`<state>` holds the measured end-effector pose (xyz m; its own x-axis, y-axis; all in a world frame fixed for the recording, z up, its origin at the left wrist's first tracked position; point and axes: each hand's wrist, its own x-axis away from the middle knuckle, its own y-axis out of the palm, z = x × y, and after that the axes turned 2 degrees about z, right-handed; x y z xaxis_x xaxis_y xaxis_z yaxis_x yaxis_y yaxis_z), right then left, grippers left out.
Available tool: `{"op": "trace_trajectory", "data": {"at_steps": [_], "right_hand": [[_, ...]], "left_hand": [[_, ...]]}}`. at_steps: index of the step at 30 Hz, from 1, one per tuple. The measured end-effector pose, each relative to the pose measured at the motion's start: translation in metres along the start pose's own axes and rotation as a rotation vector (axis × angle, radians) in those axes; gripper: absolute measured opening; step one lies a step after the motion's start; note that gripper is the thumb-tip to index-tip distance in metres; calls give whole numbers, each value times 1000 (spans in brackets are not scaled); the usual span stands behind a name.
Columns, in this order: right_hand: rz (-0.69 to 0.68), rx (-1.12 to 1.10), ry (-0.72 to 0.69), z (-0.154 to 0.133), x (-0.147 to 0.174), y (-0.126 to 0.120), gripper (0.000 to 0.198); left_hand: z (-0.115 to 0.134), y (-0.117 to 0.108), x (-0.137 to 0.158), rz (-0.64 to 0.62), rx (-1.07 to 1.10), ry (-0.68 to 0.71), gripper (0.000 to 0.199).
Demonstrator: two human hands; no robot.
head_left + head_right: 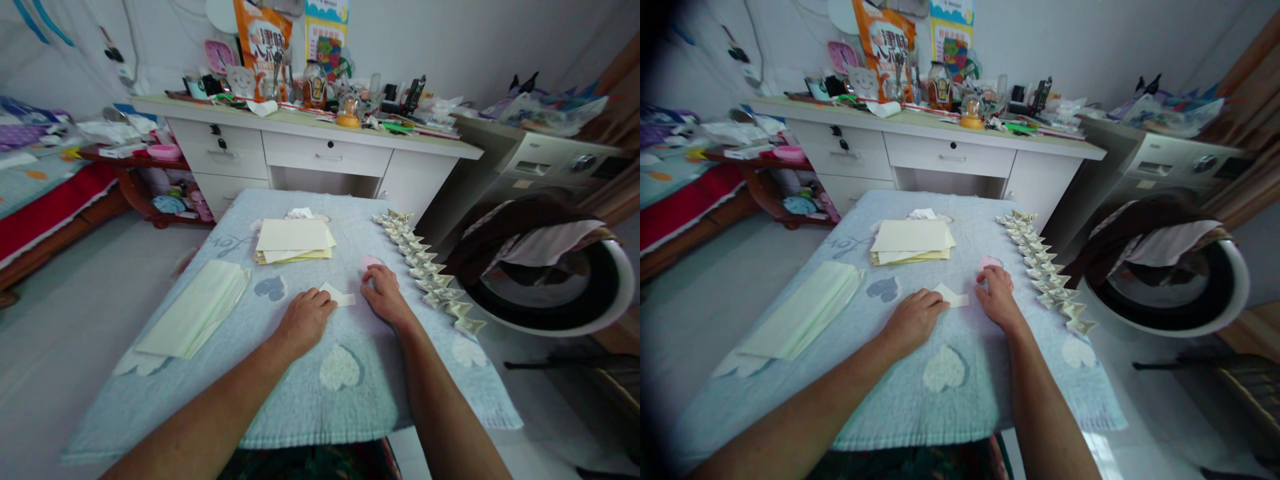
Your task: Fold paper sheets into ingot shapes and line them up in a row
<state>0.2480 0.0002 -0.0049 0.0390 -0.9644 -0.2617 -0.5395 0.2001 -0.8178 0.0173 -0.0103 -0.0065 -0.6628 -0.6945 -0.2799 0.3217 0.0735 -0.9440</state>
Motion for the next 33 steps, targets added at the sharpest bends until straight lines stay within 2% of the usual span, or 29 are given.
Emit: {"op": "trace_trajectory", "data": {"at_steps": [4,9,15,20,27,31,33], "right_hand": [[7,-83,-77,-12,0,1,11],[-95,-114,-163,-30,6,5,13],[-190,-33,-204,-40,8,13,28],[-163,-7,-220,-39,7,16,24],[-89,-8,-271,-47,7,20,20],[-9,28,-309,-52,6,24,9],[34,46,-326,-52,5,25,11]], "left_hand": [[-5,0,0,60,136,-28,19],[-11,2,2,166,220,-115,22],[-15,-2,0,121,232,-118,21],[-17,-6,-1,113,206,-88,16],[-24,2,-3,127,154,-48,14],[-22,1,-4,119,85,-32,16],[-18,-3,-3,118,32,-20,18]]}}
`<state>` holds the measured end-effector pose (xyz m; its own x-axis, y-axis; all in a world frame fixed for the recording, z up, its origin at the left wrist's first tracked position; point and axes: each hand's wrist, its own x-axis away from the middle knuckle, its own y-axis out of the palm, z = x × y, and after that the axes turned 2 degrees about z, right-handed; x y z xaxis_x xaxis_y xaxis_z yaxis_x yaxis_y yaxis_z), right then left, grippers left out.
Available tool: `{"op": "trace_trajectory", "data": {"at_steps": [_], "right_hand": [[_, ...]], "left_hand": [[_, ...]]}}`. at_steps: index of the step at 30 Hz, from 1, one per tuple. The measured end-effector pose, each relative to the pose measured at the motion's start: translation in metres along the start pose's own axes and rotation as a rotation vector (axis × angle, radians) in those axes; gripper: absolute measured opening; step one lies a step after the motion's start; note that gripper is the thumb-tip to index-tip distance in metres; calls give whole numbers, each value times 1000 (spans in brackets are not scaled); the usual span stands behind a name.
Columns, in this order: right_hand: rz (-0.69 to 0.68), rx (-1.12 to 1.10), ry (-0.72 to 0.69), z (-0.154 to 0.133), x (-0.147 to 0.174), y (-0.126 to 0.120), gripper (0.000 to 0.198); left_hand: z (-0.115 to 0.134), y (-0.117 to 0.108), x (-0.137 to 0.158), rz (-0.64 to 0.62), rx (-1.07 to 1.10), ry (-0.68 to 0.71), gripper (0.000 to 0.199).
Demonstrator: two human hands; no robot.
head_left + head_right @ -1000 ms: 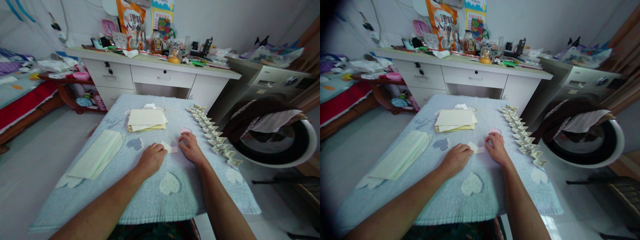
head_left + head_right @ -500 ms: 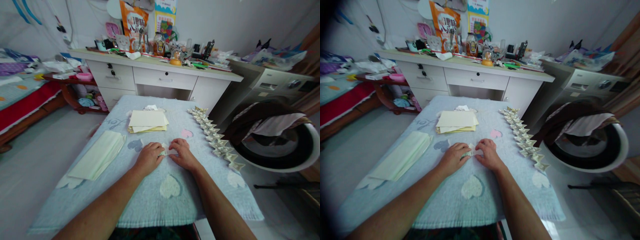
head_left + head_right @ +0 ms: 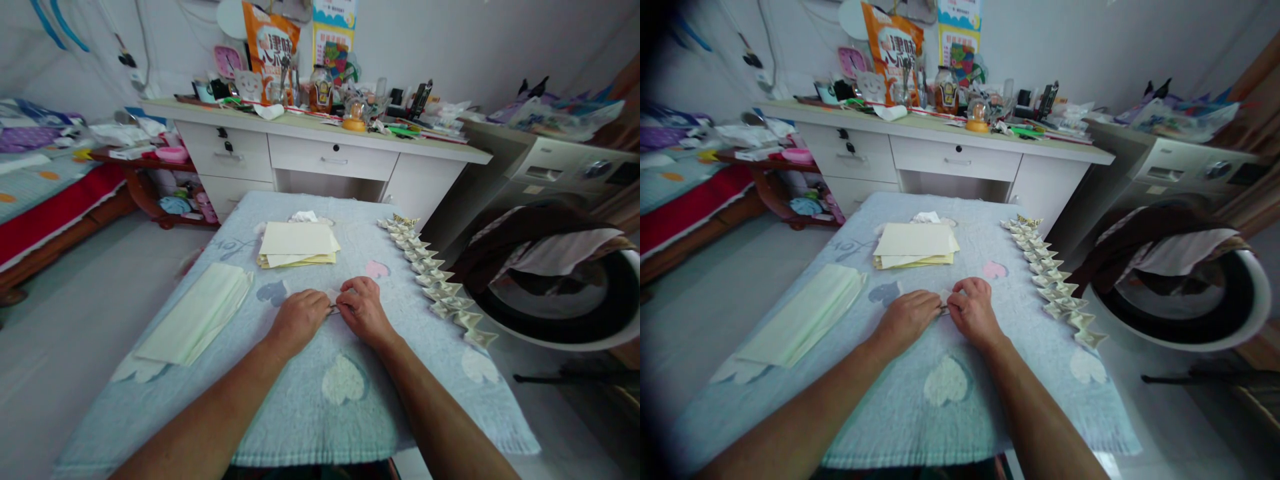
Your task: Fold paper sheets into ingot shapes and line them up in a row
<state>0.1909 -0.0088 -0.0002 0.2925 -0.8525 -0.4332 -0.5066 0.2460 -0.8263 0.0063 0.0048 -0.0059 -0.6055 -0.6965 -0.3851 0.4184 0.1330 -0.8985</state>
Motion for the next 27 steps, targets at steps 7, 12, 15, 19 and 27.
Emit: {"op": "trace_trajectory", "data": {"at_steps": [7,12,15,19,27], "right_hand": [[57,43,14,-2,1,-2,10],[19,167,-13,-20,-2,-3,7],[2,219,-33,-26,-3,-3,15],[27,245,-16,-22,-1,-3,18],[25,279,-4,-25,-2,-8,9]], "left_hand": [[1,-14,3,26,-123,-42,20],[2,-14,3,60,-119,-15,21],[6,-16,2,76,-110,-17,22],[7,-19,3,143,-118,-99,20],[7,-20,3,154,-128,-100,20]]}}
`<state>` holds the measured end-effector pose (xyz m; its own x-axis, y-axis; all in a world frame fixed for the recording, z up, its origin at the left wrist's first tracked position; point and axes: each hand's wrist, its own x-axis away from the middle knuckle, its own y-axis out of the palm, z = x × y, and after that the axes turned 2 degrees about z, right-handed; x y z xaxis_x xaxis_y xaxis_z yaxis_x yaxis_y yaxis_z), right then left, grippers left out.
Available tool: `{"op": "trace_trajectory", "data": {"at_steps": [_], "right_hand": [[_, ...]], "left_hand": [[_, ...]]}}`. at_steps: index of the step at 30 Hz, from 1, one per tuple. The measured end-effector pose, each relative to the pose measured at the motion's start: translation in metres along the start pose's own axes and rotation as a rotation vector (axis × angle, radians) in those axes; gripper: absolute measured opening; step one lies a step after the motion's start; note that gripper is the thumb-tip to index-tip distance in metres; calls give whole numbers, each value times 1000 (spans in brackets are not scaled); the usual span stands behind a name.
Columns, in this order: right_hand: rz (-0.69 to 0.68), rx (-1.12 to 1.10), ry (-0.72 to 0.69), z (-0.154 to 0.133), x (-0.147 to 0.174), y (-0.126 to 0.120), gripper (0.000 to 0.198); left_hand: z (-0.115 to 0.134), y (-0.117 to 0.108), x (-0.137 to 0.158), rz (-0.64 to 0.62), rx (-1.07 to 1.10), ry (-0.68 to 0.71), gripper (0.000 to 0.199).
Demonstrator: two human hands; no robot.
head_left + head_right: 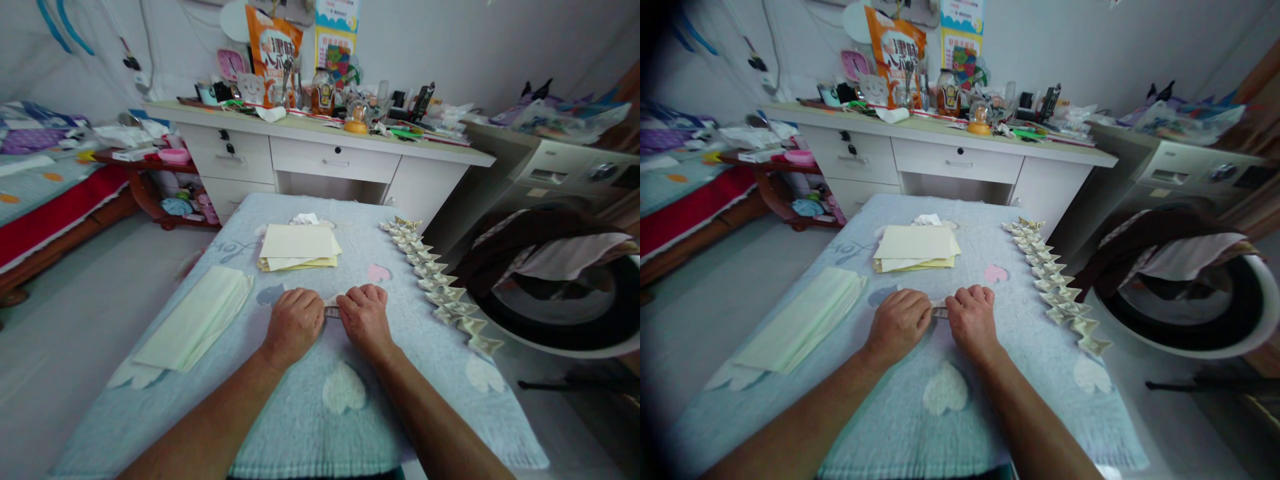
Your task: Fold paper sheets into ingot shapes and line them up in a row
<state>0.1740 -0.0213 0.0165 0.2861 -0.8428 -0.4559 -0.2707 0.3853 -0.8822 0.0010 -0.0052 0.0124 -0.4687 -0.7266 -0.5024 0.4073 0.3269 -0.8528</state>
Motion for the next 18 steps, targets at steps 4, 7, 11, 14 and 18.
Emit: {"op": "trace_trajectory", "data": {"at_steps": [4,7,11,14,18], "right_hand": [[-48,9,-12,-3,0,1,7],[-45,-28,8,0,1,4,12],[20,-131,92,3,2,6,16],[44,-200,117,2,2,6,19],[29,-264,109,-1,2,6,17]], "left_hand": [[3,-1,0,15,95,13,16],[6,-1,0,145,273,-85,25],[10,8,3,276,501,-283,70],[11,17,4,211,676,-377,64],[13,21,4,126,746,-408,43]]}}
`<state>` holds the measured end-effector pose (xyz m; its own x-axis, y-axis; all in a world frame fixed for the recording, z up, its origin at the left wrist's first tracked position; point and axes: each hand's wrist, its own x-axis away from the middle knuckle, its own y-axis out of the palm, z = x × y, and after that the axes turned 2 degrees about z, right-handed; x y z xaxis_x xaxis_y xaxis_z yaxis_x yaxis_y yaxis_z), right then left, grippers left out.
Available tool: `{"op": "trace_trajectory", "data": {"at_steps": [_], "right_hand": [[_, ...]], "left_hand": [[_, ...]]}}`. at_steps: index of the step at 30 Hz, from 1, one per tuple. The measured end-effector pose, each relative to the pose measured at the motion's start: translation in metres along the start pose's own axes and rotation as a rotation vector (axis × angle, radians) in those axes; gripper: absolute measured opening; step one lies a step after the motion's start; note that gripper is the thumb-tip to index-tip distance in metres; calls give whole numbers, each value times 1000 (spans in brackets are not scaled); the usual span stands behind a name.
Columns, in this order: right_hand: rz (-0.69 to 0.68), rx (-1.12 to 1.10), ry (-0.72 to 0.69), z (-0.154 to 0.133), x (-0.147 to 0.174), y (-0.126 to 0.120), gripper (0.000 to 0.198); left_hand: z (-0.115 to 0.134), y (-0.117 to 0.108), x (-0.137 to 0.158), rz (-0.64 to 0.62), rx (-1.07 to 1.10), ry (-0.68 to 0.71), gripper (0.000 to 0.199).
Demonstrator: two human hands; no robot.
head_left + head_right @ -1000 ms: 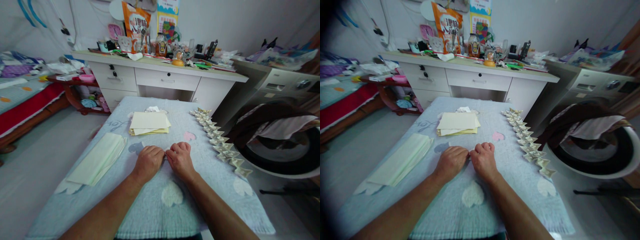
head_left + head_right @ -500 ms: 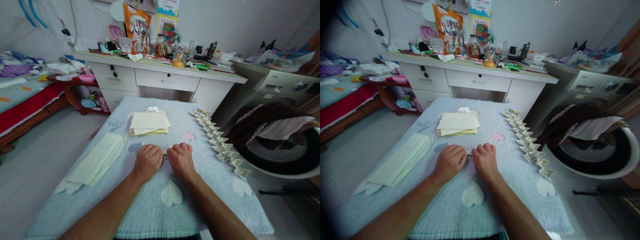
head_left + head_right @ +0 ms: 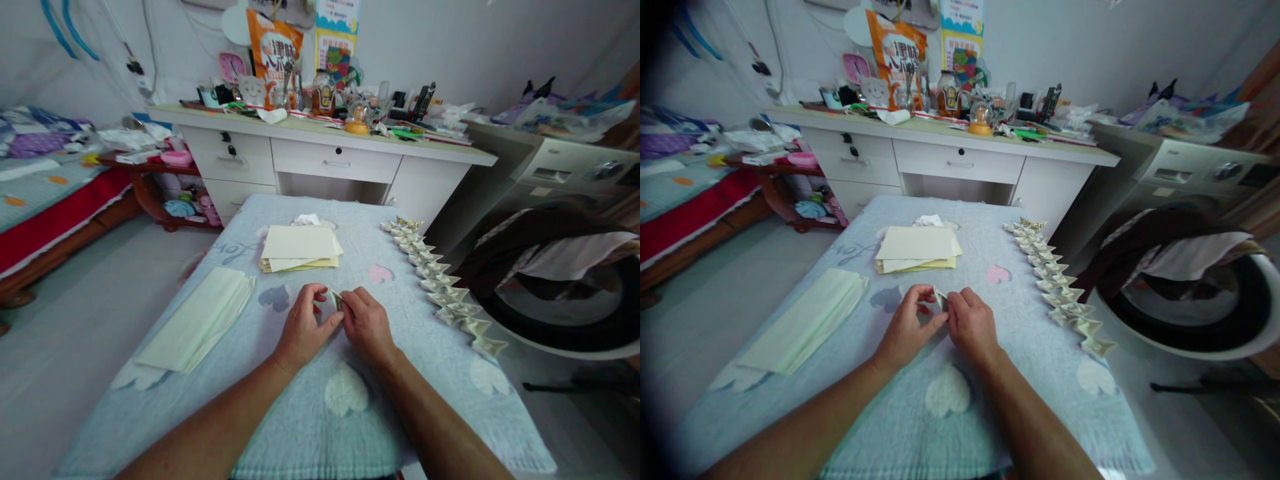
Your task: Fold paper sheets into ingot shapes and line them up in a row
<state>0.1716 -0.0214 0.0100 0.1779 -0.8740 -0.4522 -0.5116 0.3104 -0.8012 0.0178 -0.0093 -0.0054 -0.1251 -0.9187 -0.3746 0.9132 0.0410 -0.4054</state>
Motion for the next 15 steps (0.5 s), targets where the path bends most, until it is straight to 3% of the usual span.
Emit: {"op": "trace_trajectory", "data": {"at_steps": [5,15], "right_hand": [[-13,-48,6,-2,2,3,16],[-48,-135,-14,-12,1,3,19]], "left_hand": [[9,-3,-2,1,-12,5,26],[15,-5,-11,103,-88,-135,25]]}}
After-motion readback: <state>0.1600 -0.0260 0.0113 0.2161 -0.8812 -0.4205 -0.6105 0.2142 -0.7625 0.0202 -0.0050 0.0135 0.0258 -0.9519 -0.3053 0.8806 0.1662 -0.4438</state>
